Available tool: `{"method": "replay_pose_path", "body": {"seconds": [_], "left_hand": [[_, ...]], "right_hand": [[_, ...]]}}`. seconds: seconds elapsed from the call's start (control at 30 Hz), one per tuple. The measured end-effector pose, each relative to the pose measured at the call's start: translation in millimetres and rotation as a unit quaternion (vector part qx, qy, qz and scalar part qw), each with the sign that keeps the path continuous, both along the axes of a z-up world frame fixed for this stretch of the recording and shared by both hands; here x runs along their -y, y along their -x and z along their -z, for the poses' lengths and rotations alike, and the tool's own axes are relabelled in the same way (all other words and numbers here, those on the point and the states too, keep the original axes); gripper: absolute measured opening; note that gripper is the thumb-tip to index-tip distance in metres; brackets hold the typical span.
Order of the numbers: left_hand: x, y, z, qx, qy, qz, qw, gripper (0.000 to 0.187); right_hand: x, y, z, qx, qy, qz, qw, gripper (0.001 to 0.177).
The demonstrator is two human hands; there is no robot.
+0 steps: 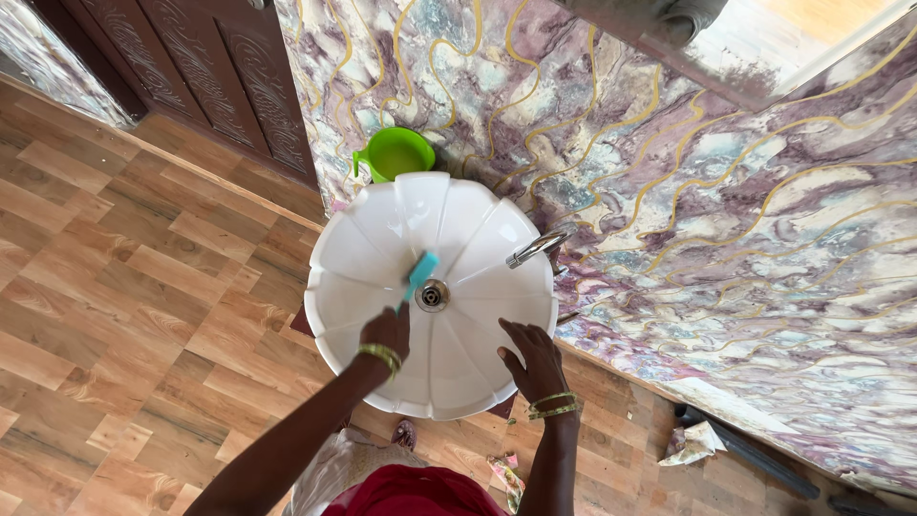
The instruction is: The person scrubs a white pedestal sink using a blue scrub brush. The person repeatedly scrubs the basin and drain area with the brush while water runs from the faucet.
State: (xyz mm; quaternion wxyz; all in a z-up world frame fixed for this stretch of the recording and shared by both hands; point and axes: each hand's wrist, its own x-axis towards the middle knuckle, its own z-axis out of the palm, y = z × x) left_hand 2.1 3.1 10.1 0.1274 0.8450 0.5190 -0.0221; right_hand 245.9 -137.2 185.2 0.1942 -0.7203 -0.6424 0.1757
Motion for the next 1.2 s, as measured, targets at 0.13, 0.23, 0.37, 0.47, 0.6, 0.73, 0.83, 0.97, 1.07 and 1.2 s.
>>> {"method": "replay_pose_path", "body": {"seconds": [0.13, 0.23, 0.37, 0.47, 0.6, 0.73, 0.83, 0.97, 1.07, 1.2], "left_hand": [[30.9, -15.2, 11.3, -0.014, 0.078, 0.023, 0.997, 0.061], [-30.5, -48.7, 0.2, 0.048, -0.041, 0.009, 0.998, 0.060], [-118.0, -97.4, -23.3, 0.115, -0.092, -0.032, 0.989, 0.065], [-111.9, -113.5, -21.0, 0.121, -0.082, -0.049, 0.988, 0.064], [-22.6, -88.6, 9.8, 0.090, -0.008, 0.003, 0.996, 0.068], [-9.8, -66.3, 15.3, 0.038, 0.043, 0.007, 0.998, 0.064], [-59.7, -87.8, -5.5, 0.073, -0.008, 0.039, 0.997, 0.069], [-125.6, -127.0, -38.6, 0.105, -0.040, 0.073, 0.991, 0.059], [-100.8, -111.4, -26.8, 0.085, -0.029, 0.077, 0.993, 0.056], [-14.8, -38.1, -1.6, -0.033, 0.048, 0.069, 0.996, 0.062]], "right_hand": [[7.3, -1.1, 1.4, -0.013, 0.034, 0.004, 0.999, 0.050], [7.7, -4.7, -0.3, -0.016, 0.028, 0.006, 0.999, 0.049], [4.6, -5.0, -4.1, -0.026, 0.014, 0.002, 1.000, 0.049], [5.6, -3.2, -2.3, -0.029, 0.023, -0.002, 0.999, 0.050], [7.9, -3.3, 4.8, -0.029, 0.068, 0.005, 0.997, 0.049], [4.9, -10.7, 5.8, -0.032, 0.051, 0.010, 0.998, 0.050], [9.5, -11.2, 2.6, -0.040, 0.036, 0.015, 0.998, 0.051], [-1.9, -7.7, -5.0, -0.028, 0.054, 0.024, 0.998, 0.049], [-1.1, -1.3, 1.3, -0.036, 0.054, 0.021, 0.998, 0.050], [-11.1, 6.1, 8.6, -0.040, 0.025, -0.025, 0.999, 0.049]]}}
